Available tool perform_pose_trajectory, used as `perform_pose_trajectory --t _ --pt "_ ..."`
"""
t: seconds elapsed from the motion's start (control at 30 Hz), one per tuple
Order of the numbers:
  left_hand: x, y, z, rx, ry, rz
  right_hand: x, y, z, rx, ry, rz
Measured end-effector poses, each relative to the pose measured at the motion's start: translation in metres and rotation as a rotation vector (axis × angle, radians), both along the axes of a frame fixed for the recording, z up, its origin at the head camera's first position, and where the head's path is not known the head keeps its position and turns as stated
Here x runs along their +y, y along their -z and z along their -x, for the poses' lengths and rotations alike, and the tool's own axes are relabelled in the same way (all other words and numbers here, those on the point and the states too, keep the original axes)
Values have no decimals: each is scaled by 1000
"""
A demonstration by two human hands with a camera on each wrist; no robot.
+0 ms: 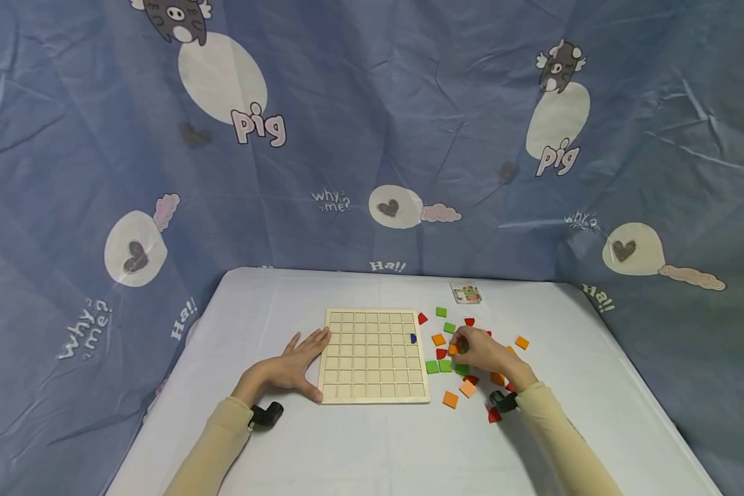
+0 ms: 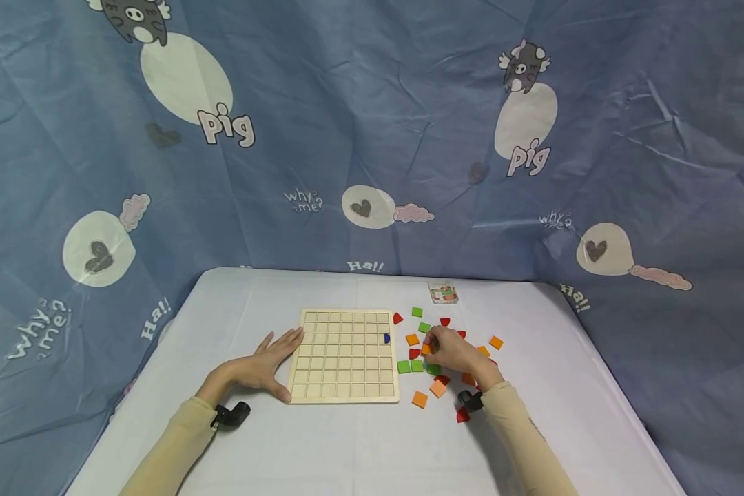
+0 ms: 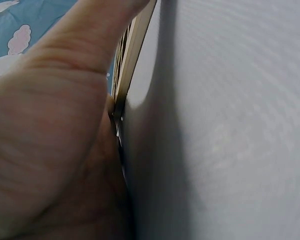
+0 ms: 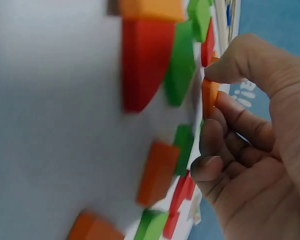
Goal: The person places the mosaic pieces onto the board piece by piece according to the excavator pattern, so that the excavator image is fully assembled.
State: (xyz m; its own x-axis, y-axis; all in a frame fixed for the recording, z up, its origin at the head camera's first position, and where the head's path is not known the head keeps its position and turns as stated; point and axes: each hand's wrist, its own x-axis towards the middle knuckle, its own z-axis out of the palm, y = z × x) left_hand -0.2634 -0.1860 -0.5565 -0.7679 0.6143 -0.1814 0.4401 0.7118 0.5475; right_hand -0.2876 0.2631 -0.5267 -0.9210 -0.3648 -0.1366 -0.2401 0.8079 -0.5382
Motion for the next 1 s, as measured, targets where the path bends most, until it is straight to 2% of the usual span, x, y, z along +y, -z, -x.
perform_pose_trajectory --t 0.2,0.53,0.73,1.0 --pt "-1 -1 -1 -5 -5 -10 -20 -6 3 55 -47 50" --pt "0 -2 -1 -5 0 2 -57 -1 8 144 -246 50" --pt "2 -3 -1 -19 -2 2 -66 3 9 160 -284 52" --pt "0 -2 -2 -7 -2 -14 -72 -3 9 119 -296 54"
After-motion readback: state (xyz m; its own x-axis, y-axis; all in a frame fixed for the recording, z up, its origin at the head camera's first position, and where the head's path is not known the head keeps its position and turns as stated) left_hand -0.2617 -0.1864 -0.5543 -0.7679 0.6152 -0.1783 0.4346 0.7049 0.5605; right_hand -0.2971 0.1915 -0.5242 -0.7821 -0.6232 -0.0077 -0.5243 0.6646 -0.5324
